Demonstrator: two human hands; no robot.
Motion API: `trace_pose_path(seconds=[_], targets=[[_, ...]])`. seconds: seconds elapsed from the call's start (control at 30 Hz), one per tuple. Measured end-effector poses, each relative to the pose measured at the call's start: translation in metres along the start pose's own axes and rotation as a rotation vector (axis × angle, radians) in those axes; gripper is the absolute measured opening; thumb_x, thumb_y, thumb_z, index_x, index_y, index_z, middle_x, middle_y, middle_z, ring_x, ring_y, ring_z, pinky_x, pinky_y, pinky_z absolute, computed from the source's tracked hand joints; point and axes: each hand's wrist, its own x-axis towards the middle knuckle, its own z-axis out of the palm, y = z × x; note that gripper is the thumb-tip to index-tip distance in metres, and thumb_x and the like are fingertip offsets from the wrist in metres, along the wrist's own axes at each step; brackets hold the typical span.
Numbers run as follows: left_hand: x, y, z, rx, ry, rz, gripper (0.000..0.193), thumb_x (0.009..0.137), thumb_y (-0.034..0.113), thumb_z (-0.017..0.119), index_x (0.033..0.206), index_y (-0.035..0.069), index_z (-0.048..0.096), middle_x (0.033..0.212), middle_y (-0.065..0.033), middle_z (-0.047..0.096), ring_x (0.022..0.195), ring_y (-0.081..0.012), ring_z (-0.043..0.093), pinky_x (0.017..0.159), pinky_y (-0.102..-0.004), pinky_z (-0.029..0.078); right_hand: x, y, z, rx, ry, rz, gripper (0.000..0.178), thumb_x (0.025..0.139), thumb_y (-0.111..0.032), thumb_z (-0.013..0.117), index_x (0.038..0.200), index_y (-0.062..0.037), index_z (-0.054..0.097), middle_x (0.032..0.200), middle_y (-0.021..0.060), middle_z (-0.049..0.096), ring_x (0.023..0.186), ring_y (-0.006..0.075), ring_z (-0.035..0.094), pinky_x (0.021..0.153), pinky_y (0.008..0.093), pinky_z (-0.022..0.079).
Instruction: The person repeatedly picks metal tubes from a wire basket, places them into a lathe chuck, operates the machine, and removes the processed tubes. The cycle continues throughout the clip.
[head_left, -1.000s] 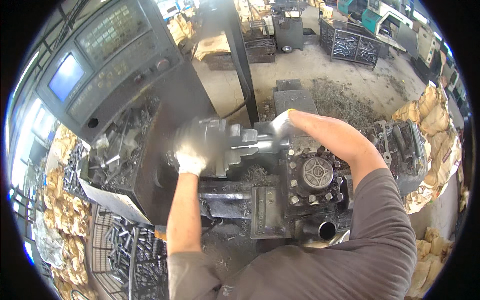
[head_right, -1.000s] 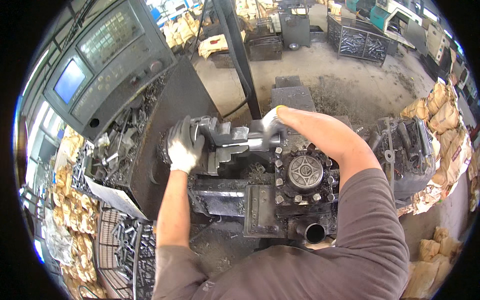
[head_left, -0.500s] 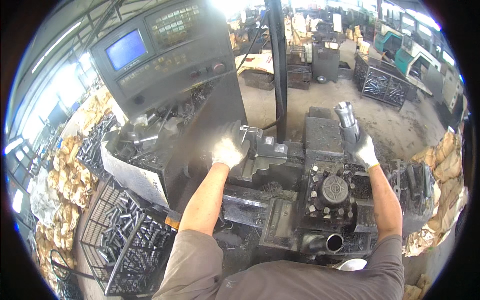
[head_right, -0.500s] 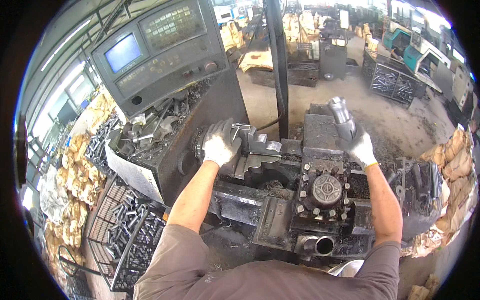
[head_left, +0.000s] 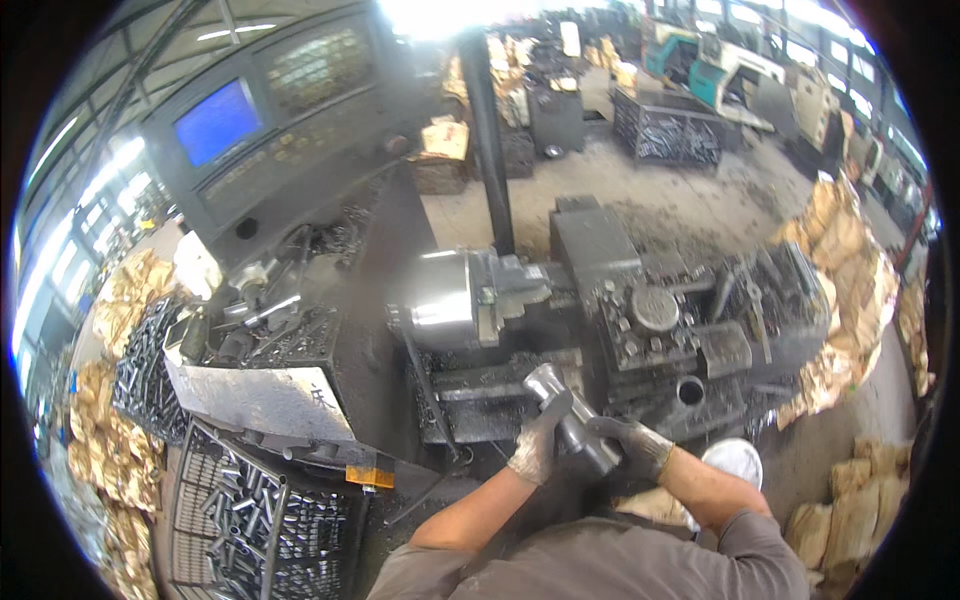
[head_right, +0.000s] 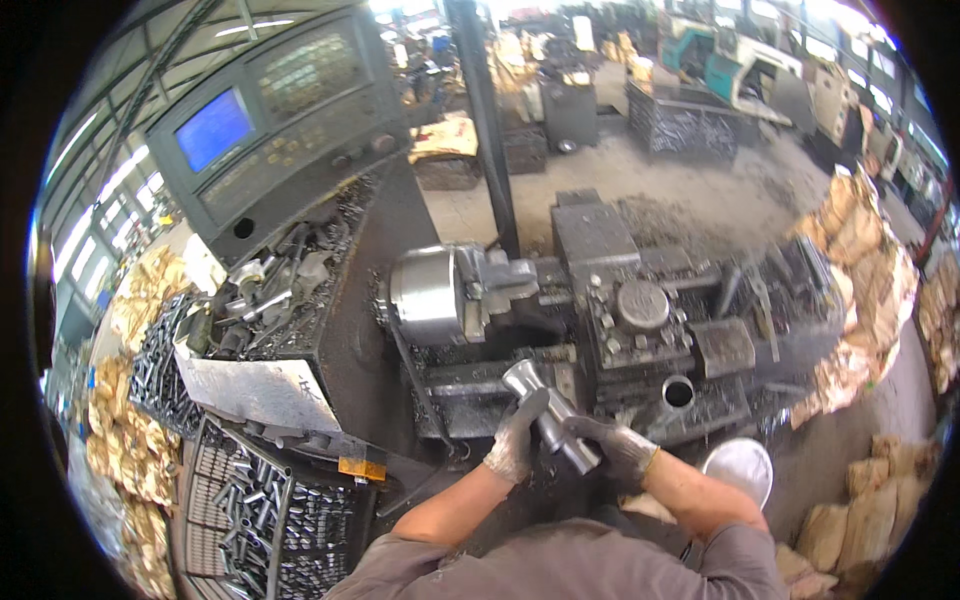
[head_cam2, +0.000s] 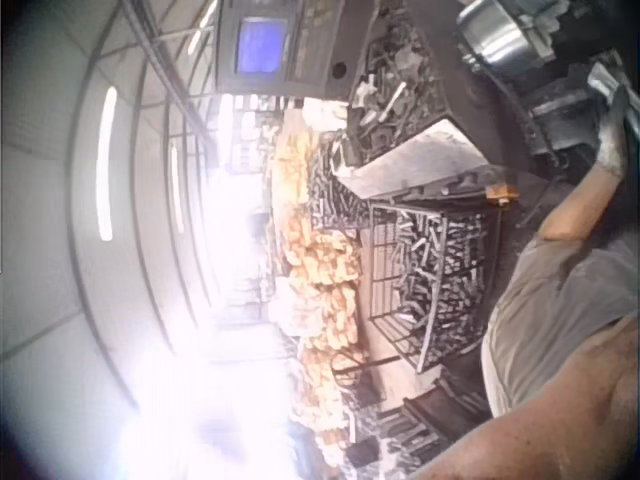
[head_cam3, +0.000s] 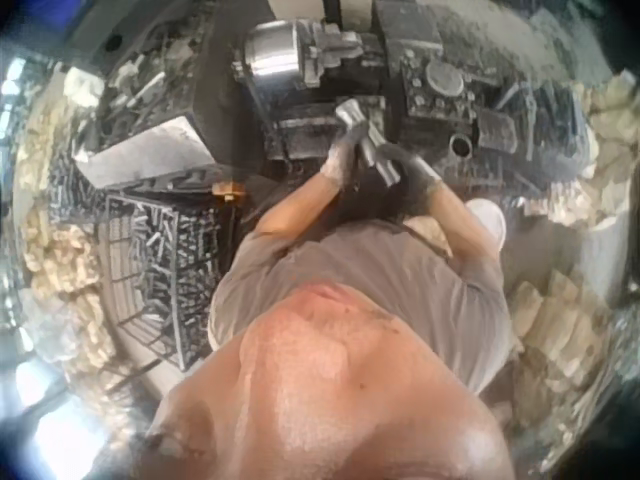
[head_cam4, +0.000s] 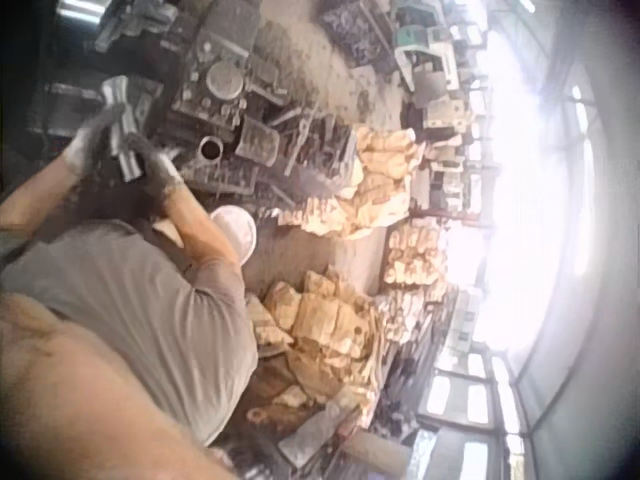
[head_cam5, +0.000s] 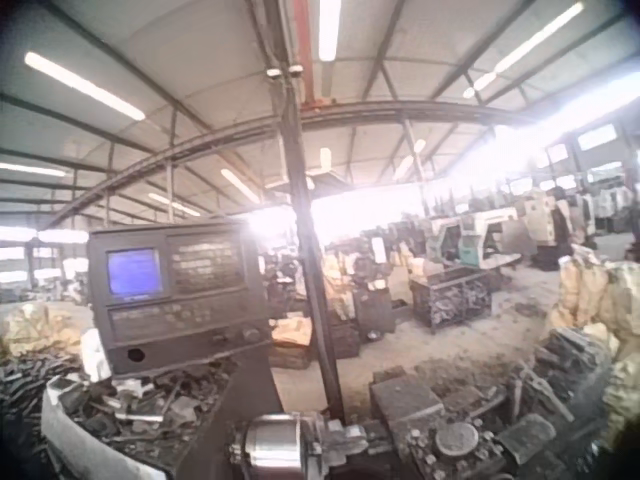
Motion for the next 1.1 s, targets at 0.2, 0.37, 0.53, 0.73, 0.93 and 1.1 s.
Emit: trace_pose_path(seconds=[0.2,0.37,0.53,0.73,0.93,1.1], targets=[[0.045,-0.083,-0.038,0.090,0.169,-0.030,0.052,0.092,0.033,0.085,0.132,0.007,0.065,0.112,-0.0059,0.070,0.094,-0.0195,0.068,0.084,-0.0399,0.057,0.062,0.101,-0.068,-0.647,0.156,-0.336,0.057,0.095,-0.021,0.078,0.148,-0.0103,0.062,0.145,0.0063,0.065,0.132,0.0204,0.059,0.120,0.0364,0.043],[0.008,-0.049,-0.023,-0.243,0.007,-0.132,0.033,0.104,0.036,0.062,0.123,0.010,0.068,0.109,-0.0055,0.071,0.098,-0.0212,0.067,0.094,-0.0427,0.055,-0.031,0.068,-0.138,-1.152,0.140,-0.131,0.056,0.084,-0.030,0.087,0.129,-0.0011,0.071,0.104,0.0114,0.079,0.089,0.0221,0.073,0.082,0.0391,0.059],[0.033,-0.059,-0.083,-0.270,-0.173,-0.151,0.052,0.109,0.046,0.048,0.134,0.003,0.066,0.124,-0.0121,0.075,0.115,-0.0322,0.071,0.104,-0.0541,0.057,-0.185,0.116,-0.292,-0.642,0.392,0.325,0.028,0.082,-0.018,0.084,0.105,-0.0035,0.077,0.079,0.0064,0.072,0.063,0.0150,0.067,0.053,0.0348,0.054],[0.015,-0.041,-0.055,-0.119,-0.226,-0.145,0.053,0.113,0.047,0.043,0.136,0.004,0.065,0.123,-0.0123,0.075,0.113,-0.0308,0.074,0.098,-0.0536,0.060,-0.119,0.132,-0.363,-1.246,0.870,0.260,0.038,0.084,-0.033,0.084,0.105,-0.0025,0.080,0.089,0.0174,0.078,0.082,0.0312,0.078,0.074,0.0447,0.061],[-0.019,-0.032,-0.004,-0.305,-0.197,-0.249,0.050,0.112,0.048,0.052,0.139,0.007,0.063,0.114,-0.0119,0.076,0.096,-0.0306,0.076,0.082,-0.0478,0.065,-0.058,-0.018,-0.174,-1.170,0.578,-0.753,0.063,0.082,-0.039,0.086,0.132,-0.0059,0.067,0.110,0.0214,0.077,0.098,0.0384,0.076,0.087,0.0469,0.059],[-0.043,-0.031,-0.025,-0.190,-0.266,-0.302,0.057,0.109,0.055,0.059,0.142,0.008,0.061,0.119,-0.0112,0.074,0.103,-0.0257,0.074,0.090,-0.0439,0.062,-0.024,-0.025,-0.081,-1.356,0.273,-0.839,0.057,0.072,-0.041,0.093,0.118,-0.0138,0.077,0.105,0.0196,0.077,0.097,0.0383,0.076,0.084,0.0474,0.061]])
